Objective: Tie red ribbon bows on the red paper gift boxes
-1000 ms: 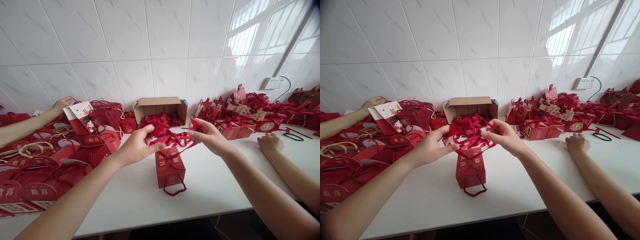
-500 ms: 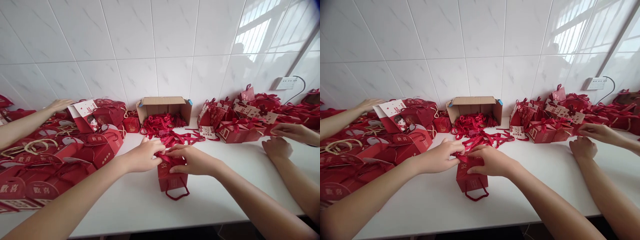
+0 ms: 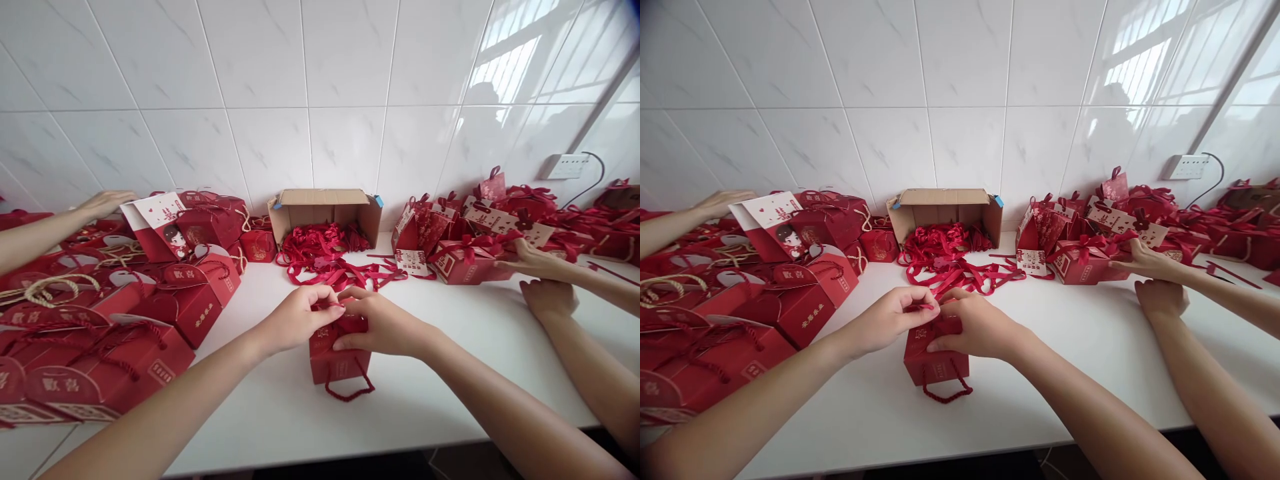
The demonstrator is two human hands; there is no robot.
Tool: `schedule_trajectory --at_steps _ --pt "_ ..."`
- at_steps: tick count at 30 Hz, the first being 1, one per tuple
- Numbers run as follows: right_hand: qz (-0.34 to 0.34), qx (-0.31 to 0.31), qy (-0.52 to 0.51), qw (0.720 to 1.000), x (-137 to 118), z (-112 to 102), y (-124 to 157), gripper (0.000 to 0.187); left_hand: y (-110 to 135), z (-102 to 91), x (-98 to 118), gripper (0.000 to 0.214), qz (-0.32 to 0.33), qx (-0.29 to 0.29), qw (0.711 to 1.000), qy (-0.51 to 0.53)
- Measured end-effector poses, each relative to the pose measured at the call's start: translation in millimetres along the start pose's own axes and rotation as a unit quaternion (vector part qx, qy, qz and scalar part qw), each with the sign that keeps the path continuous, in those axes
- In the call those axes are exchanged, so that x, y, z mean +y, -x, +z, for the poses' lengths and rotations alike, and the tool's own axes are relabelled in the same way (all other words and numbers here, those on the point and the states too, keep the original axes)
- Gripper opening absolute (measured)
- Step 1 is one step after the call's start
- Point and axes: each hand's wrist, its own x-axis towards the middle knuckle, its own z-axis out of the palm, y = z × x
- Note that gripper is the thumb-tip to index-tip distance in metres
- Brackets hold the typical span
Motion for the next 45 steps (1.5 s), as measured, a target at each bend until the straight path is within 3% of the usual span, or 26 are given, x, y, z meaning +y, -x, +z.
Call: schedule_trajectory --at_steps 7,15,22,26,33,40,45 --pt "0.009 -0.002 0.010 1.000 -1.3 0.2 0.6 0.028 4.2 -3.1 -0.7 0.019 -0.017 0.048 0.999 0.005" --pt "0.009 -0.012 0.019 1.000 -1.3 0.2 5.5 0.049 11.1 -8.7 -11.2 0.017 -0.016 0.105 0.988 -0.111" --pt "0.007 -0.007 0.015 1.000 -1.8 1.4 6.0 0.047 11.6 -9.1 -24.4 0.005 -0.006 0.112 0.979 -0.172" --pt "0.014 -0.002 0.020 1.000 1.2 3.1 5.9 0.046 15.7 -5.5 -16.0 0.009 -0.010 0.099 0.987 -0.123" --pt "0.014 -0.001 0.007 1.000 1.9 5.0 5.3 0.026 13.1 8.2 0.5 0.011 -0.016 0.063 0.995 -0.070" --pt "0.010 0.000 0.016 1.000 1.2 3.7 7.5 0.041 12.5 -1.2 -13.1 0.010 -0.007 0.125 0.985 -0.121" --pt "0.016 0.006 0.006 1.000 2.2 5.2 9.4 0.051 14.8 -8.0 -25.6 0.008 -0.009 0.123 0.982 -0.146"
